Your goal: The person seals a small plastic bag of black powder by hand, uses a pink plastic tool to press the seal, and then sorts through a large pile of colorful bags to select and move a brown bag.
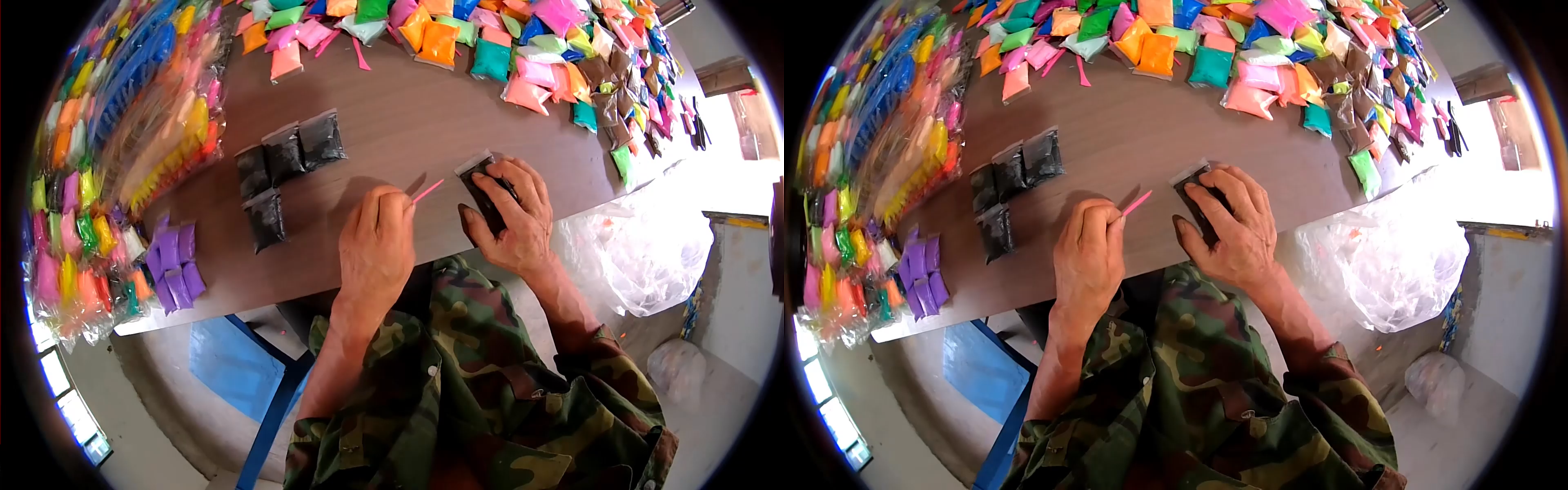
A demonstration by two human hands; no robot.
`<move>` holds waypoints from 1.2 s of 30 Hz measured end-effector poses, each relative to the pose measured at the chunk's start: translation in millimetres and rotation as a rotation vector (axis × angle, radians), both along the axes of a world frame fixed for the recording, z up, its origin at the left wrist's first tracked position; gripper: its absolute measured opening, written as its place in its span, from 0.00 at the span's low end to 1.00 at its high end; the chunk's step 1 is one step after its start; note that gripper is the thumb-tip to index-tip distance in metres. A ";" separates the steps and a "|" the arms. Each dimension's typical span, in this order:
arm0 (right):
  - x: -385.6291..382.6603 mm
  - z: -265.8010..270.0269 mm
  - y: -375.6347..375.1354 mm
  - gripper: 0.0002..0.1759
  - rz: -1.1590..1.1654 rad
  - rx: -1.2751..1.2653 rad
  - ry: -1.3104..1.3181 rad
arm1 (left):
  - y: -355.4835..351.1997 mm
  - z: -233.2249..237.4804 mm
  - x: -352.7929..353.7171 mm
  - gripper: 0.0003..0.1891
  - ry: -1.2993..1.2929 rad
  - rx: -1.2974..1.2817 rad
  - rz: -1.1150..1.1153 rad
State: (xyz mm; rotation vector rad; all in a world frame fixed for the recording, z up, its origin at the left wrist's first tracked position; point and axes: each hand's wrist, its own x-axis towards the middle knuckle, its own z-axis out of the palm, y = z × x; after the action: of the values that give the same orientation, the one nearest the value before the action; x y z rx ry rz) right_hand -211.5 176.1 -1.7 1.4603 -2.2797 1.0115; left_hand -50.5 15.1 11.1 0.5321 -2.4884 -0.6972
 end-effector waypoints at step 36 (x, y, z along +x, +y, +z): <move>-0.2 -5.5 -1.4 0.17 -0.017 -0.085 0.052 | -12.1 -12.4 -103.8 0.06 -0.050 0.027 -0.171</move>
State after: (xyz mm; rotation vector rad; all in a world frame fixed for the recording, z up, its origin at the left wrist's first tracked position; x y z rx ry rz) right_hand -211.7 174.7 -7.3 1.4140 -2.1817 1.0398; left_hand -154.3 3.0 -1.3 0.3535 -2.5969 -0.7919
